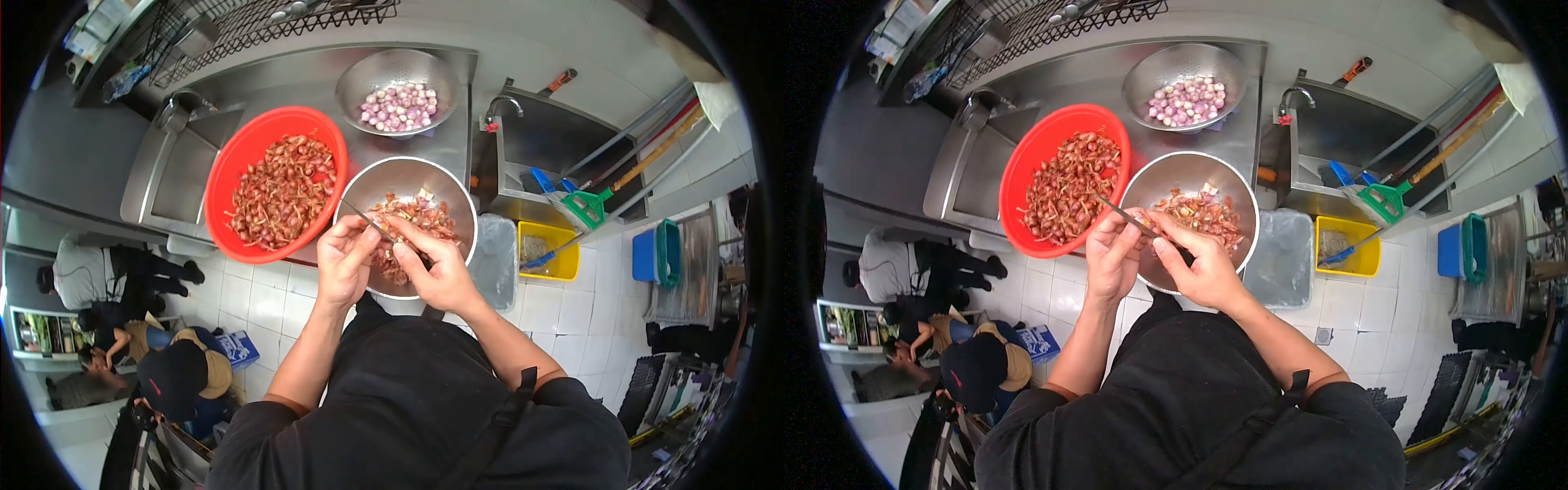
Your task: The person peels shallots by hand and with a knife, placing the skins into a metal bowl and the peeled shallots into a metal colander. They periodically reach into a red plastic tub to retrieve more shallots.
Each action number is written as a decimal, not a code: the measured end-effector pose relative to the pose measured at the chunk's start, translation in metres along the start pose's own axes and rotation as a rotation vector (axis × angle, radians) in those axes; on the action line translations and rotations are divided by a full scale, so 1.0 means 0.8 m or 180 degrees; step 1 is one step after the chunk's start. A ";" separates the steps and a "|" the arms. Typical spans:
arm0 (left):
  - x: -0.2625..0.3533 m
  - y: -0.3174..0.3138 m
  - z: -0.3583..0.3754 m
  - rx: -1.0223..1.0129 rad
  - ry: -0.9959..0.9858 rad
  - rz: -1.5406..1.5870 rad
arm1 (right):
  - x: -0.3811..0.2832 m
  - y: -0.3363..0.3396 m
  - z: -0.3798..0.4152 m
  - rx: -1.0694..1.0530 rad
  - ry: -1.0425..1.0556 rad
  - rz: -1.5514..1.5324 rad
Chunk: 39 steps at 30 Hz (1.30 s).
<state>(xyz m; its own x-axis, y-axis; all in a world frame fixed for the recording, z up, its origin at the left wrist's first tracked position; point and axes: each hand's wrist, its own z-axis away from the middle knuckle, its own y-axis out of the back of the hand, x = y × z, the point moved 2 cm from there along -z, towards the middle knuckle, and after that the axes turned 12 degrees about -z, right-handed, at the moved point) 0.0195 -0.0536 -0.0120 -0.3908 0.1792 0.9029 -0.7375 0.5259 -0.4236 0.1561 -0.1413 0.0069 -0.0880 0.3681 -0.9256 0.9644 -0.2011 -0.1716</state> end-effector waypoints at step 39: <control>0.007 0.100 -0.024 -0.0583 0.0763 0.0518 | 0.037 -0.094 -0.009 0.1875 -0.0226 0.0774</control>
<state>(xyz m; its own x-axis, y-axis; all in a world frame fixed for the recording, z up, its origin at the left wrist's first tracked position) -0.0312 0.0054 -0.0392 -0.3386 0.4519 0.8253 -0.5565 0.6111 -0.5629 0.0824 -0.1085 -0.0053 0.0802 0.1923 -0.9780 0.6619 -0.7439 -0.0920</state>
